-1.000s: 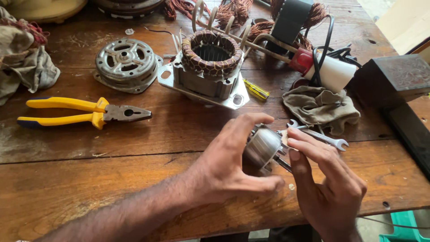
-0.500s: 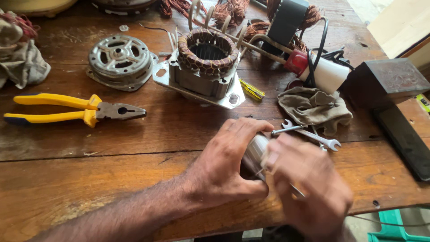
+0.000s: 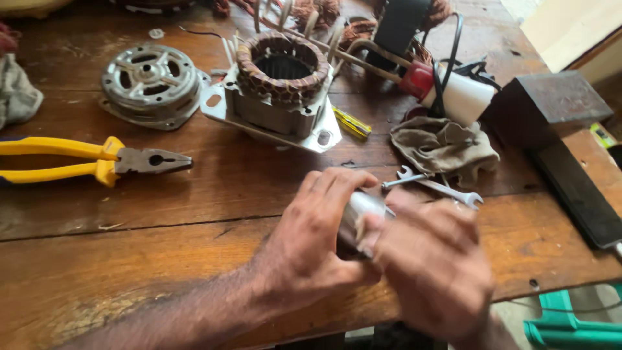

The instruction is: The person disassembles a small electric motor, removes the rotor, and cleans the rotor surface with a cloth and sandpaper. The person then retrieves a sanding block from a drawer and continues to sand the rotor while seated at a wooden workbench.

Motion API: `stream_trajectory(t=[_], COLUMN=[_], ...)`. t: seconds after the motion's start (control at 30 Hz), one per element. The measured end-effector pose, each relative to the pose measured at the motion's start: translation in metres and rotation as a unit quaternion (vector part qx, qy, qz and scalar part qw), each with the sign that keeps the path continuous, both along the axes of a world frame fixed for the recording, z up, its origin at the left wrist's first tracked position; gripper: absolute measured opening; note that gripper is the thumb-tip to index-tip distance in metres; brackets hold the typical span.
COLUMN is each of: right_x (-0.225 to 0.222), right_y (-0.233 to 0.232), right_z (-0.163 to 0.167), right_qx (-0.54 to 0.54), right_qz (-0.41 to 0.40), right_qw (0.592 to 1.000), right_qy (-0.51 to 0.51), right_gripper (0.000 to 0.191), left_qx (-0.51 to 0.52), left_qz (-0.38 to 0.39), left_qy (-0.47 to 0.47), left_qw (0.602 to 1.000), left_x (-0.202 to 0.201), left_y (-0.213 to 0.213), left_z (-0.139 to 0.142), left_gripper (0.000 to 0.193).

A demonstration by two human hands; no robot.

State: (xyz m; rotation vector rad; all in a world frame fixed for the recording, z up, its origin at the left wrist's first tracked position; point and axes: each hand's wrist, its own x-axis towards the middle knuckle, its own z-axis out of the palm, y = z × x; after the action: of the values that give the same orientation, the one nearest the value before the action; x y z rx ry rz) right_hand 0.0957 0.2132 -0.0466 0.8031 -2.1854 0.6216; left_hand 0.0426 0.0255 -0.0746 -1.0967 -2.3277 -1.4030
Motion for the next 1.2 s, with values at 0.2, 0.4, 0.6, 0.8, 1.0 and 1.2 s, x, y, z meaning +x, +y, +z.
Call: stream_trajectory(t=[0.2,0.4,0.6,0.8,1.0,1.2], right_x=[-0.0024,-0.0006,-0.0003,0.0027,0.0005,-0.0015], right_y=[-0.0005,-0.0055,-0.0021,-0.0014,0.0005,0.0018], right_z=[0.0024,-0.0005,-0.0003,0.0001,-0.0036,-0.0046], right_qx=[0.039,0.034,-0.022,-0.003,0.003,0.013], right_qz=[0.057,0.02,-0.023,-0.025,-0.027,0.023], right_qw=[0.997,0.999,0.999,0.999,0.999,0.999], right_qy=[0.029,0.014,-0.029,-0.029,-0.021,0.034], right_gripper=[0.019,0.019,0.019,0.023,0.018,0.015], left_qx=[-0.014,-0.019,-0.026,-0.029,-0.031,-0.028], left_qz=[0.005,-0.005,0.0,0.002,0.001,0.004], left_qy=[0.015,0.009,-0.012,0.007,0.002,-0.004], left_qw=[1.0,1.0,1.0,1.0,1.0,1.0], left_x=[0.0,0.0012,0.0034,0.0041,0.0044,0.0056], left_y=[-0.0011,-0.0022,-0.0011,-0.0023,-0.0034,-0.0018], left_z=[0.0022,0.002,0.0029,0.0028,0.0038,0.006], left_gripper=[0.073,0.081,0.081,0.084,0.082,0.078])
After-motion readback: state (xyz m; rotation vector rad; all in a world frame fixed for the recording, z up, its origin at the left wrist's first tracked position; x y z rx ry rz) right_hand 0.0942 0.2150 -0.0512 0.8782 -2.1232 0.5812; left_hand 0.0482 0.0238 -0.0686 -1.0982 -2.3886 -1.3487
